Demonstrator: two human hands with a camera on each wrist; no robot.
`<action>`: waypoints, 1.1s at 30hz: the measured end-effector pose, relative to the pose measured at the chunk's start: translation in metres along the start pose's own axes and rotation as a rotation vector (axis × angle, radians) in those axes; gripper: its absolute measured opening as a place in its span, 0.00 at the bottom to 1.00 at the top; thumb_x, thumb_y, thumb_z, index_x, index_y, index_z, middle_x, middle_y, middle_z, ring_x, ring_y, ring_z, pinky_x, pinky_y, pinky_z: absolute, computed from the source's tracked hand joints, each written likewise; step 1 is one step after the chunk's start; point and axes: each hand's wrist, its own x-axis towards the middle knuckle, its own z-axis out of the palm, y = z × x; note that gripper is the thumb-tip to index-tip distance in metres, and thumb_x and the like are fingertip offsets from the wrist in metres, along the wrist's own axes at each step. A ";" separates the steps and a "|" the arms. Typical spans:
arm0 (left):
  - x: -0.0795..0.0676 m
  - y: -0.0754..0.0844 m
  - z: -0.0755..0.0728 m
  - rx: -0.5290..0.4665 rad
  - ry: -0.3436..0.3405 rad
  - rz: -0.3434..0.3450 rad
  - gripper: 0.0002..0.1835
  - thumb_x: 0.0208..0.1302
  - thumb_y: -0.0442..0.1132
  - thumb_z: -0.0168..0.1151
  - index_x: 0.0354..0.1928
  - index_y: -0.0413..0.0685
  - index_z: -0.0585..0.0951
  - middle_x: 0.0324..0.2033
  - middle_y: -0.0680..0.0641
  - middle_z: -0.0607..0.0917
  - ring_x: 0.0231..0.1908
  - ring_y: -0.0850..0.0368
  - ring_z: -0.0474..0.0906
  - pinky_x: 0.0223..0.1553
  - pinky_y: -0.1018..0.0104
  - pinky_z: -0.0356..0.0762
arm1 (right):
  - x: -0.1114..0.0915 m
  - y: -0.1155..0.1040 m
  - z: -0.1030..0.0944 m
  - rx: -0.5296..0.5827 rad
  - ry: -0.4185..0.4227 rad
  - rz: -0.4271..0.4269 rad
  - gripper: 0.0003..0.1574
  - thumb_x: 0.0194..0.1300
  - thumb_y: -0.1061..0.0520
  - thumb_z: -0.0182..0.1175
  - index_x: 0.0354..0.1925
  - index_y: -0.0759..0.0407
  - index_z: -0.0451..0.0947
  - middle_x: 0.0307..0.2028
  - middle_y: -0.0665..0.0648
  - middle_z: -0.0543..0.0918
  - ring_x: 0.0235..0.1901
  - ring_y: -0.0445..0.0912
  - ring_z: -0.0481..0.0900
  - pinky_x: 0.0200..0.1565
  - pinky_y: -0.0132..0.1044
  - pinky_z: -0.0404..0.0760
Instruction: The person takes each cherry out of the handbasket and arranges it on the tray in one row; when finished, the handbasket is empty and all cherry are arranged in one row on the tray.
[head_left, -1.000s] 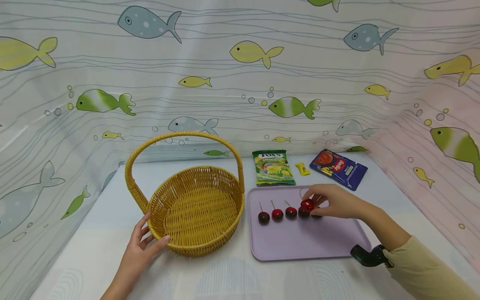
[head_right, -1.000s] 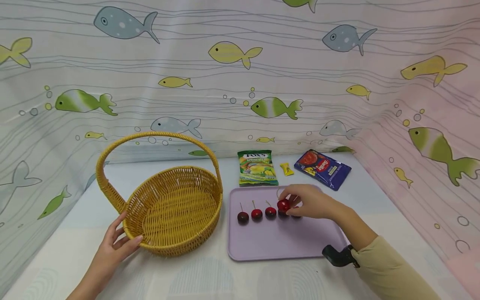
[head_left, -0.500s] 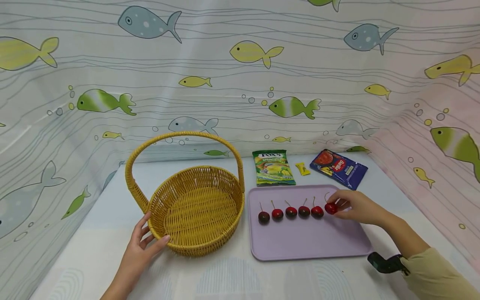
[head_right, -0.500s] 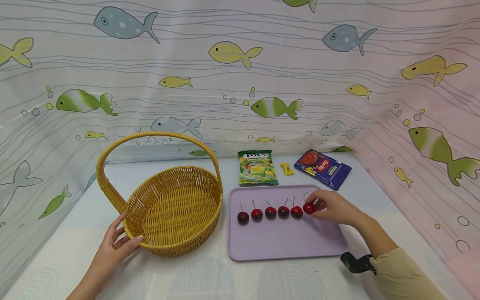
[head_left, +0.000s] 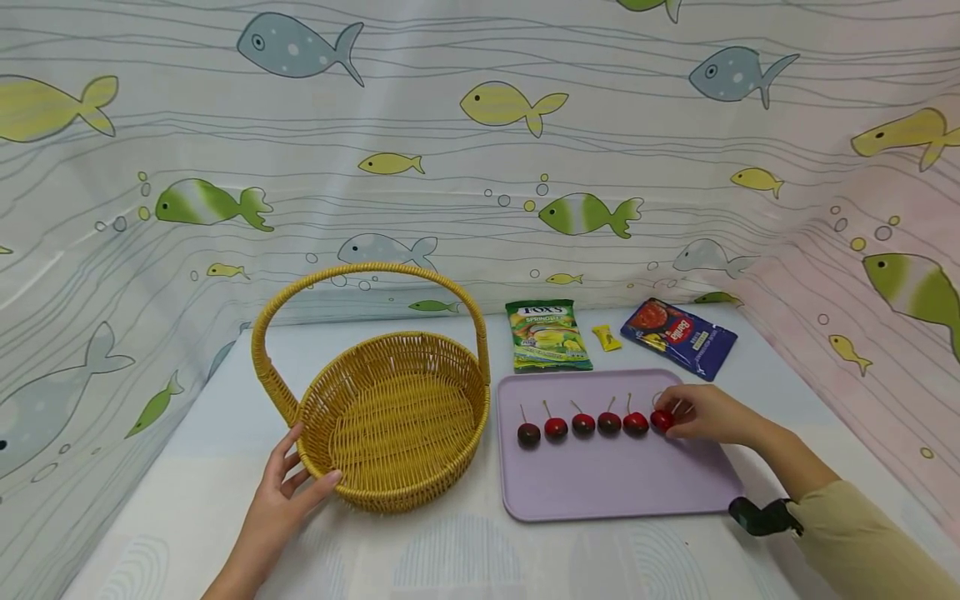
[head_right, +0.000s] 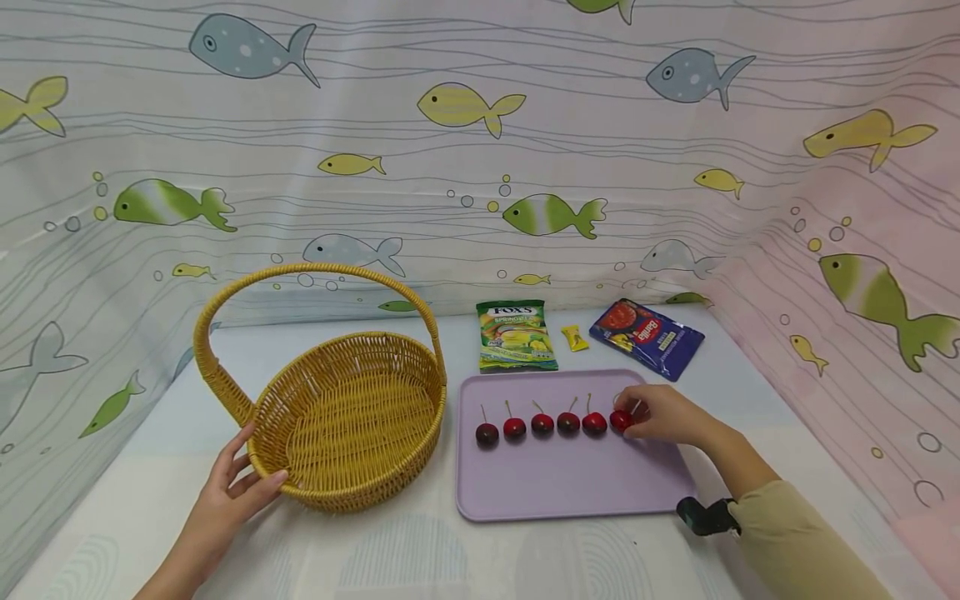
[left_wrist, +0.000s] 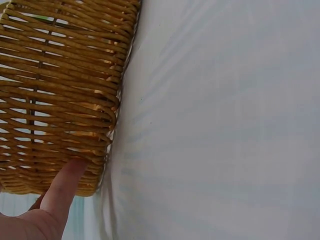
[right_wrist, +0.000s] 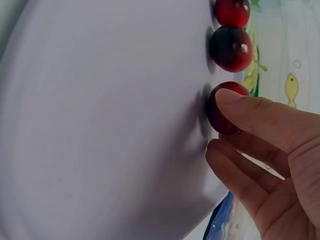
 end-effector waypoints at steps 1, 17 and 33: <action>0.000 0.000 0.000 -0.003 -0.001 0.002 0.49 0.63 0.43 0.61 0.73 0.62 0.35 0.68 0.32 0.45 0.65 0.34 0.50 0.42 0.77 0.69 | 0.000 0.000 0.000 0.002 0.000 -0.001 0.19 0.49 0.61 0.71 0.40 0.59 0.77 0.34 0.52 0.79 0.33 0.43 0.78 0.35 0.33 0.78; 0.000 0.000 0.002 0.004 0.002 0.013 0.49 0.63 0.43 0.61 0.73 0.62 0.36 0.68 0.33 0.45 0.65 0.35 0.52 0.43 0.76 0.69 | 0.002 0.004 0.003 -0.029 0.008 -0.007 0.21 0.46 0.61 0.73 0.40 0.59 0.77 0.33 0.50 0.80 0.32 0.42 0.78 0.35 0.33 0.78; -0.005 0.008 -0.019 0.199 0.073 0.004 0.43 0.63 0.53 0.59 0.73 0.52 0.47 0.69 0.37 0.50 0.64 0.36 0.54 0.54 0.41 0.63 | -0.029 -0.020 -0.036 -0.121 0.153 0.080 0.28 0.56 0.50 0.68 0.50 0.64 0.74 0.45 0.64 0.79 0.40 0.56 0.78 0.38 0.44 0.79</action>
